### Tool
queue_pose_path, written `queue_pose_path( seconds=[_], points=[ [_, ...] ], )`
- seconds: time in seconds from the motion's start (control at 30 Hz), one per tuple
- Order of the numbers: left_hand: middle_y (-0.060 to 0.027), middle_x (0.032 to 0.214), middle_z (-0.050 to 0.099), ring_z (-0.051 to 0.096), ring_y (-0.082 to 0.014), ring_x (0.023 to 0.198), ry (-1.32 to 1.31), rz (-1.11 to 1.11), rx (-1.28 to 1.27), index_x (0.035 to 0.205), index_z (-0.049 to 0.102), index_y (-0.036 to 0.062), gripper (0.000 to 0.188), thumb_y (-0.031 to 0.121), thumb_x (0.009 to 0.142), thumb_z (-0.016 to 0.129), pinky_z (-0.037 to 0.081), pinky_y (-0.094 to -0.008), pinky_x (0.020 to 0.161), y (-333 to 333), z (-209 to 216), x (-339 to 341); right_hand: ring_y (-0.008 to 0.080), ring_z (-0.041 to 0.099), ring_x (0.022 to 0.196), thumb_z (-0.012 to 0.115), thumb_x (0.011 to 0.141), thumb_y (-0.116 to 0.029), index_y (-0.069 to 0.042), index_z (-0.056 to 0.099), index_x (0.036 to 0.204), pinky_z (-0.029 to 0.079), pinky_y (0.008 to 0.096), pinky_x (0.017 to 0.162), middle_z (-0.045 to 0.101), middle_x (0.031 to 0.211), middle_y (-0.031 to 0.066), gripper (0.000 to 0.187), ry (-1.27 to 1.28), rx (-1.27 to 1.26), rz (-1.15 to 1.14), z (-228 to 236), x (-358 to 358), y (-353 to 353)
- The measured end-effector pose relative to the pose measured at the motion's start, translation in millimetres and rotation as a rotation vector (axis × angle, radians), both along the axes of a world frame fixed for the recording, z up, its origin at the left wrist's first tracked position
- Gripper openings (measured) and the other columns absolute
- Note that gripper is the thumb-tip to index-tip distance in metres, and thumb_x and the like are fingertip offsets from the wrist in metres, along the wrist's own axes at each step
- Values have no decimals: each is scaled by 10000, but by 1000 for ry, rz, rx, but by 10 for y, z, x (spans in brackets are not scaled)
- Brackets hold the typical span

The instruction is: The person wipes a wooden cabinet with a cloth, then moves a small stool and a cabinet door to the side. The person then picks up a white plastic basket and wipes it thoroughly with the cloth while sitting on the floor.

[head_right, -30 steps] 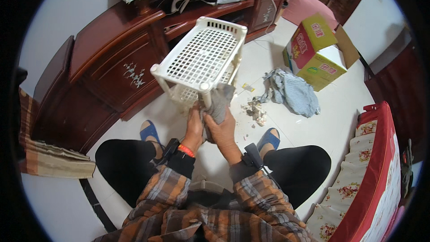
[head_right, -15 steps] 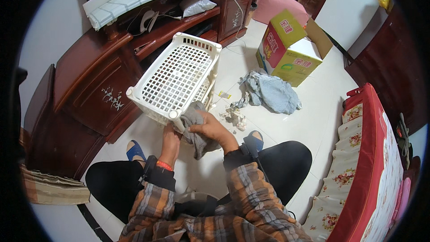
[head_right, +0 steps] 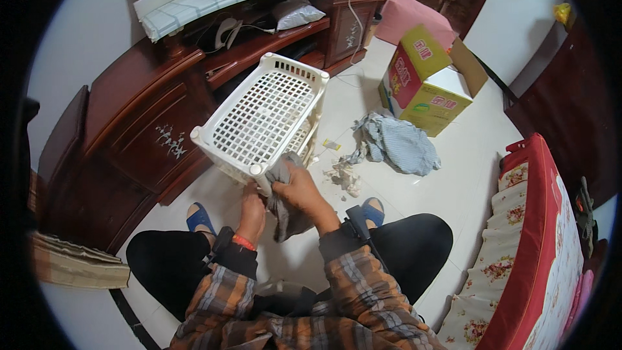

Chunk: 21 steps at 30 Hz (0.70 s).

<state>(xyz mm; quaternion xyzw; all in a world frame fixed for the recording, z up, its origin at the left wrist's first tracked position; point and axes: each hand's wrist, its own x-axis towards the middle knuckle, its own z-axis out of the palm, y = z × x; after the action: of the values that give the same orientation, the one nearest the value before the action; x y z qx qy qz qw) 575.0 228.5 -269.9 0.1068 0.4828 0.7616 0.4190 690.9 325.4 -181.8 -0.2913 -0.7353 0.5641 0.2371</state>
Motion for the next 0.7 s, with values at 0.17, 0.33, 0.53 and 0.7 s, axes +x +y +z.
queue_pose_path(
  seconds=[0.17, 0.33, 0.53, 0.7],
  points=[
    [-67, 1242, 601, 600, -174, 1094, -14, 41, -5, 1320, 537, 56, 339, 278, 1096, 413, 491, -330, 936, 48, -61, 37, 394, 689, 974, 705, 771, -155, -1, 622, 1251, 531, 417, 878, 711, 1042, 248, 511, -148, 242, -48, -4, -126, 66],
    [-70, 1203, 613, 618, -194, 1095, -63, 113, 103, 1241, 567, 33, 305, 265, 1095, 433, 487, -344, 985, 77, 14, 68, 433, 670, 986, 711, 775, -165, -42, 577, 1322, 535, 464, 852, 690, 1052, 276, 576, -102, 235, -316, -233, -248, 13],
    [-91, 1253, 588, 579, -212, 1190, -208, 137, 274, 1326, 507, 21, 322, 228, 1080, 489, 458, -387, 1042, 34, 148, 24, 185, 676, 903, 687, 847, -54, 26, 631, 1185, 542, 312, 812, 699, 1050, 93, 351, 408, -304, -593, -312, -35, 80],
    [-61, 1233, 591, 568, -193, 1143, -217, 117, 211, 1293, 543, 43, 285, 203, 1057, 556, 459, -380, 1033, 75, 213, 98, 200, 665, 1002, 703, 837, -28, 20, 581, 1297, 535, 325, 898, 685, 1144, 105, 478, 533, -502, -359, -195, 31, -155]
  ],
)
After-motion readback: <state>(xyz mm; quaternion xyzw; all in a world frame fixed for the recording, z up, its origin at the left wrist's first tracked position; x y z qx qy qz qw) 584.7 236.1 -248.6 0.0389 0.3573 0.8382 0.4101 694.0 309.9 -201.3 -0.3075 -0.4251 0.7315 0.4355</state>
